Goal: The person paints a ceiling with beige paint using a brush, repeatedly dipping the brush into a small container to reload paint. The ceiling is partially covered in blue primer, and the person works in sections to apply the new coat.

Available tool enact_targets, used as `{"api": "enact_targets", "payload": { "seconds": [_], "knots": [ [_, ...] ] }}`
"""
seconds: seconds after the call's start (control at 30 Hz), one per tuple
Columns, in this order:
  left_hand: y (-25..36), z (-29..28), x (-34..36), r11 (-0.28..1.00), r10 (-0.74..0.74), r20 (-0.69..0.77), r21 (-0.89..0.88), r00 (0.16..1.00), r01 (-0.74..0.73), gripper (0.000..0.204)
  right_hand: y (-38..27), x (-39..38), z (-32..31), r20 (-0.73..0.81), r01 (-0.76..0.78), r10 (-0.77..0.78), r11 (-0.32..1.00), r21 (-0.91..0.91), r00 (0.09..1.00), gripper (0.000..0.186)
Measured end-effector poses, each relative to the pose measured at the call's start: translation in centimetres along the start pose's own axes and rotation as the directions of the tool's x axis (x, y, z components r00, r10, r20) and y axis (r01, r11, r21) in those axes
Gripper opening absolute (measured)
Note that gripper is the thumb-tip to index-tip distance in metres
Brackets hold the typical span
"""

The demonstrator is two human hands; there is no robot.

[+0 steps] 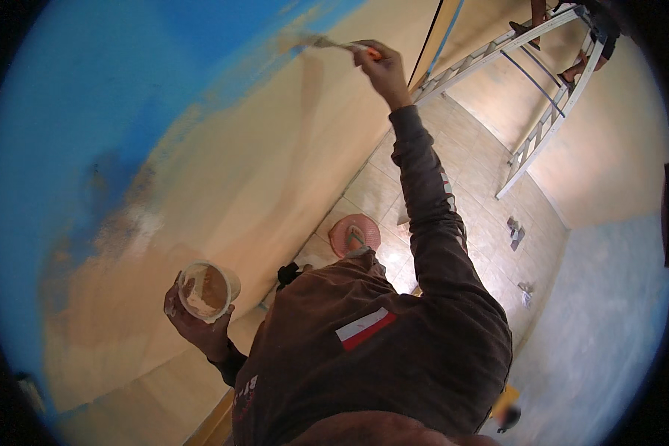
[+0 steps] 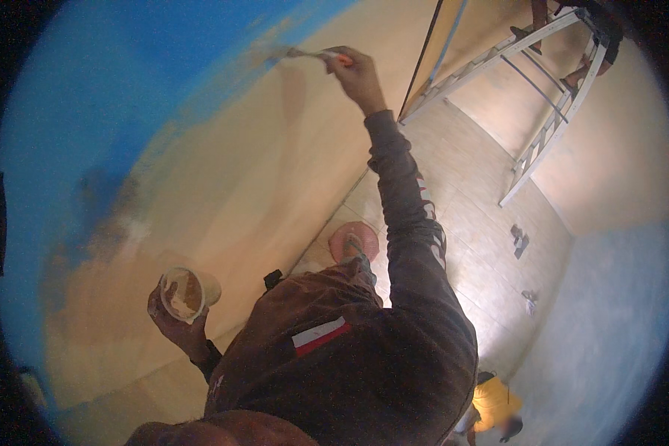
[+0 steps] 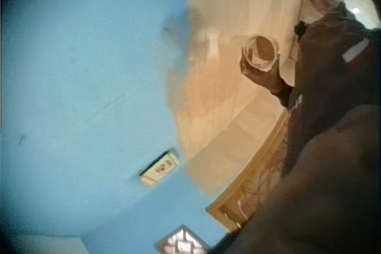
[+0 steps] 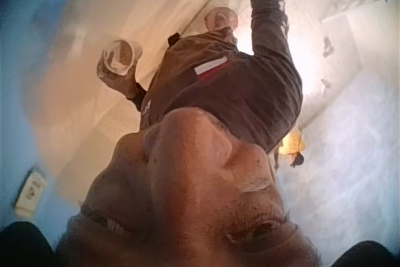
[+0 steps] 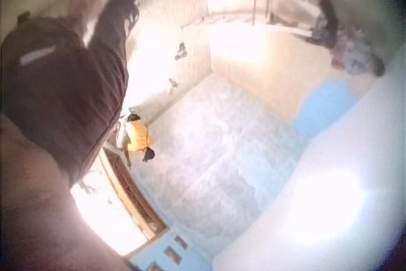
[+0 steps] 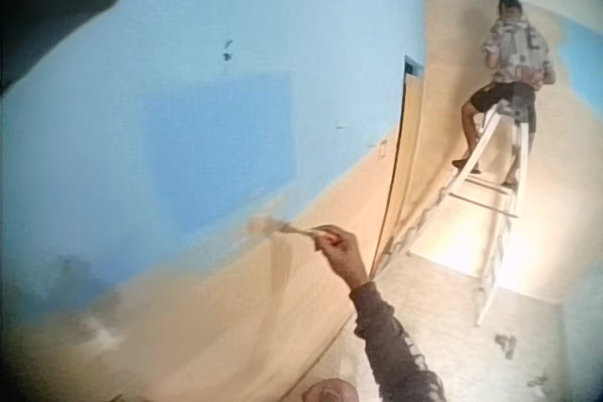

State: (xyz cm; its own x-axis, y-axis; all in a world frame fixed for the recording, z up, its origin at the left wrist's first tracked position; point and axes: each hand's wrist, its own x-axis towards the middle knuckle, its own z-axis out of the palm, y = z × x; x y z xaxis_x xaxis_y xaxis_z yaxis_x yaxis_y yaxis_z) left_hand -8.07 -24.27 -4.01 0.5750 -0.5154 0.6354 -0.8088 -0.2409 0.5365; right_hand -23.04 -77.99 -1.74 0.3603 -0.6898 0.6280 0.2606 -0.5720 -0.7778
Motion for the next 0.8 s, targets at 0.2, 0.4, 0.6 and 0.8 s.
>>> {"api": "enact_targets", "payload": {
  "seconds": [0.2,0.4,0.6,0.8],
  "knots": [
    [2.1,0.1,-0.1,0.951,-0.218,-0.008,-0.225,0.976,0.211,0.099,1.7,0.9,-2.3,-0.423,0.043,-0.154,0.965,-0.259,0.893,0.024],
    [1.3,-0.4,-0.2,0.98,-0.158,0.037,-0.118,0.987,0.161,0.101,-1.5,-4.2,7.0,-0.214,0.234,-0.49,0.699,-0.675,0.845,0.027],
    [1.1,-0.7,0.9,0.983,0.048,0.144,0.168,0.988,-0.072,0.098,-9.0,-13.0,12.4,-0.112,0.282,-0.344,0.884,-0.373,0.932,0.035],
    [1.0,0.1,0.9,0.999,0.023,0.109,0.033,0.994,-0.027,0.099,-7.9,-10.0,7.2,-0.302,0.126,-0.32,0.845,-0.52,0.898,0.022]
  ]
}}
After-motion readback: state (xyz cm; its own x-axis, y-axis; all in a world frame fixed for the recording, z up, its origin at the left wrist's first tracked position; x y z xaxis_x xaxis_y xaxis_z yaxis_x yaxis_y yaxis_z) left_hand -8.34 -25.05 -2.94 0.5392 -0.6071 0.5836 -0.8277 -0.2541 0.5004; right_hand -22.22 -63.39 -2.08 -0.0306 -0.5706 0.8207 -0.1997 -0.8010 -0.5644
